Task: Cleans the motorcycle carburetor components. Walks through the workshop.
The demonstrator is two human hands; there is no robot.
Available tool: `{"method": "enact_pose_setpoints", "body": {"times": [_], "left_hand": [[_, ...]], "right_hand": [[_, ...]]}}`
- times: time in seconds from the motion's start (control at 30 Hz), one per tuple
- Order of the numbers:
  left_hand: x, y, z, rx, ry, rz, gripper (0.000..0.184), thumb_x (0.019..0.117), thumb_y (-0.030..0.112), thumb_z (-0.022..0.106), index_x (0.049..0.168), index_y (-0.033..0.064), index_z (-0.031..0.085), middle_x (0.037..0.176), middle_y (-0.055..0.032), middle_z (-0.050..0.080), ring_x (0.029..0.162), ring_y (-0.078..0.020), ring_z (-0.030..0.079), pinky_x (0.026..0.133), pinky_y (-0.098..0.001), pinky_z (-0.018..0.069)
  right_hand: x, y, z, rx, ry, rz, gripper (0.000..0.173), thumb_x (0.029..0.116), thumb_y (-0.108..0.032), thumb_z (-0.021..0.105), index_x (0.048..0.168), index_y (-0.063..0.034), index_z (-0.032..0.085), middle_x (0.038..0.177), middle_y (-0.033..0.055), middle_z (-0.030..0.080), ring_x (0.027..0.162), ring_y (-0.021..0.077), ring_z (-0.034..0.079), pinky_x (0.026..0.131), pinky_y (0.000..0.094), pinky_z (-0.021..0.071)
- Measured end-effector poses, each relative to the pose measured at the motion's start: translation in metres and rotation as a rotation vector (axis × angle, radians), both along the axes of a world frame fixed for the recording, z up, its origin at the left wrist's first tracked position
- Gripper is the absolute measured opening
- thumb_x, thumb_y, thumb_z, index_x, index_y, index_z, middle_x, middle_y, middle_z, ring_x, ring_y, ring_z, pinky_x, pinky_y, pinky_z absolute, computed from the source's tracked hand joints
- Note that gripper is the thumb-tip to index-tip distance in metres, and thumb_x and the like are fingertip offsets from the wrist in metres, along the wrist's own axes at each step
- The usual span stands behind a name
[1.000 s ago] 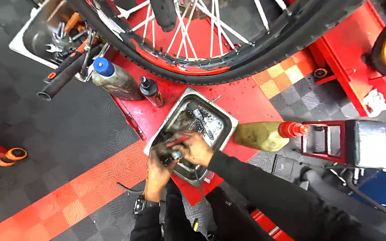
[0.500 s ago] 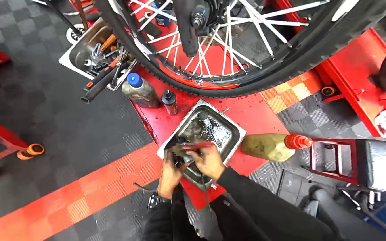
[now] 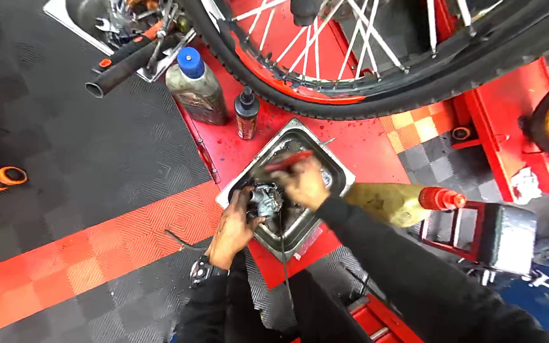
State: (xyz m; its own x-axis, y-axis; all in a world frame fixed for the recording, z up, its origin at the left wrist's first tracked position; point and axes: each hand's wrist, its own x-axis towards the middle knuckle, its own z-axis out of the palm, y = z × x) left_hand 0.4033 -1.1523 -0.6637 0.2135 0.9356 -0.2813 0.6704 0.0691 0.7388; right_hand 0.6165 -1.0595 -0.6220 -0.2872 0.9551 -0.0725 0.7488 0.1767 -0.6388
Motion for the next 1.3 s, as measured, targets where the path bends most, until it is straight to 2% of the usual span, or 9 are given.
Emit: {"method": "enact_pose_setpoints", "body": {"times": [0.1,0.2,0.33,0.43,0.67,0.77,0.9,1.0,1.3], "left_hand": [[0.001,-0.006,0.001,-0.014,-0.011,-0.01,0.078,0.0824,0.027,0.086,0.149,0.0147,0.047,0.142,-0.0112,0.056,0.117,-0.0266,0.065,0.097,-0.0538,0.0569],[0.0,0.003,0.0,-0.007,-0.028,-0.031,0.076,0.081,0.024,0.087,0.146,0.0154,0.05,0.142,-0.0103,0.056,0.114,-0.027,0.066,0.095,-0.054,0.0577],[-0.004,0.003,-0.003,-0.055,-0.041,-0.056,0.078,0.0816,0.019,0.086,0.149,0.0172,0.046,0.142,-0.0091,0.055,0.115,-0.0248,0.066,0.097,-0.0523,0.0579],[-0.006,0.008,0.001,-0.067,-0.028,-0.112,0.077,0.082,0.017,0.085,0.149,0.0174,0.047,0.143,-0.0094,0.055,0.116,-0.0264,0.065,0.097,-0.0543,0.057],[-0.013,0.012,-0.004,-0.111,0.028,-0.155,0.08,0.0811,0.013,0.085,0.15,0.0153,0.043,0.135,-0.0093,0.062,0.116,-0.0251,0.066,0.099,-0.0542,0.0557],[-0.014,0.018,-0.007,-0.152,0.025,-0.161,0.082,0.0797,0.014,0.086,0.149,0.0144,0.044,0.126,-0.0082,0.068,0.112,-0.023,0.069,0.099,-0.0528,0.0567],[-0.014,0.019,-0.002,-0.167,0.063,-0.178,0.083,0.0802,0.015,0.086,0.15,0.0151,0.042,0.124,-0.0066,0.069,0.11,-0.0203,0.069,0.098,-0.0503,0.0578],[-0.014,0.017,-0.003,-0.184,0.068,-0.169,0.082,0.0789,0.016,0.088,0.148,0.0151,0.043,0.121,-0.0061,0.07,0.107,-0.0183,0.07,0.095,-0.0472,0.0597],[-0.011,0.019,-0.005,-0.192,0.065,-0.161,0.085,0.0779,0.013,0.087,0.149,0.0151,0.041,0.118,-0.0056,0.071,0.104,-0.0175,0.072,0.094,-0.0466,0.0603]], "right_hand": [[-0.006,-0.005,-0.015,-0.076,-0.032,0.128,0.02,0.0955,-0.027,0.069,0.111,-0.0169,0.077,0.115,0.0015,0.075,0.109,0.0185,0.07,0.097,0.0494,0.0565],[0.01,0.002,-0.009,-0.057,-0.062,0.002,0.02,0.0924,-0.027,0.071,0.103,-0.0108,0.076,0.101,0.0088,0.075,0.097,0.0266,0.072,0.087,0.0551,0.0561],[0.004,-0.009,-0.031,-0.103,0.055,-0.019,0.021,0.0937,-0.03,0.073,0.106,-0.0146,0.077,0.106,0.0037,0.076,0.103,0.0195,0.071,0.095,0.0494,0.0577],[0.022,-0.019,-0.021,-0.086,0.004,-0.168,0.02,0.0919,-0.028,0.073,0.1,-0.0106,0.076,0.098,0.0077,0.075,0.095,0.0251,0.072,0.086,0.054,0.0569],[0.041,-0.069,-0.044,-0.21,0.11,-0.427,0.023,0.0904,-0.027,0.076,0.107,-0.0116,0.076,0.096,0.0066,0.075,0.094,0.0222,0.072,0.088,0.0526,0.0577],[0.027,-0.073,-0.034,-0.143,0.312,-0.505,0.021,0.0893,-0.021,0.078,0.108,-0.0114,0.076,0.1,0.0034,0.076,0.095,0.0154,0.072,0.091,0.0451,0.0599],[0.037,-0.099,-0.04,-0.192,0.096,-0.509,0.02,0.093,-0.029,0.073,0.105,-0.0131,0.076,0.097,0.006,0.074,0.094,0.0226,0.071,0.086,0.0531,0.0579],[0.031,-0.114,-0.02,-0.128,0.231,-0.565,0.019,0.0932,-0.023,0.076,0.11,-0.0159,0.074,0.1,-0.0001,0.075,0.089,0.0133,0.072,0.08,0.044,0.062],[0.023,-0.125,-0.018,-0.149,0.194,-0.543,0.019,0.0953,-0.026,0.071,0.111,-0.0178,0.075,0.103,-0.0003,0.076,0.089,0.0154,0.073,0.079,0.0452,0.0625]]}}
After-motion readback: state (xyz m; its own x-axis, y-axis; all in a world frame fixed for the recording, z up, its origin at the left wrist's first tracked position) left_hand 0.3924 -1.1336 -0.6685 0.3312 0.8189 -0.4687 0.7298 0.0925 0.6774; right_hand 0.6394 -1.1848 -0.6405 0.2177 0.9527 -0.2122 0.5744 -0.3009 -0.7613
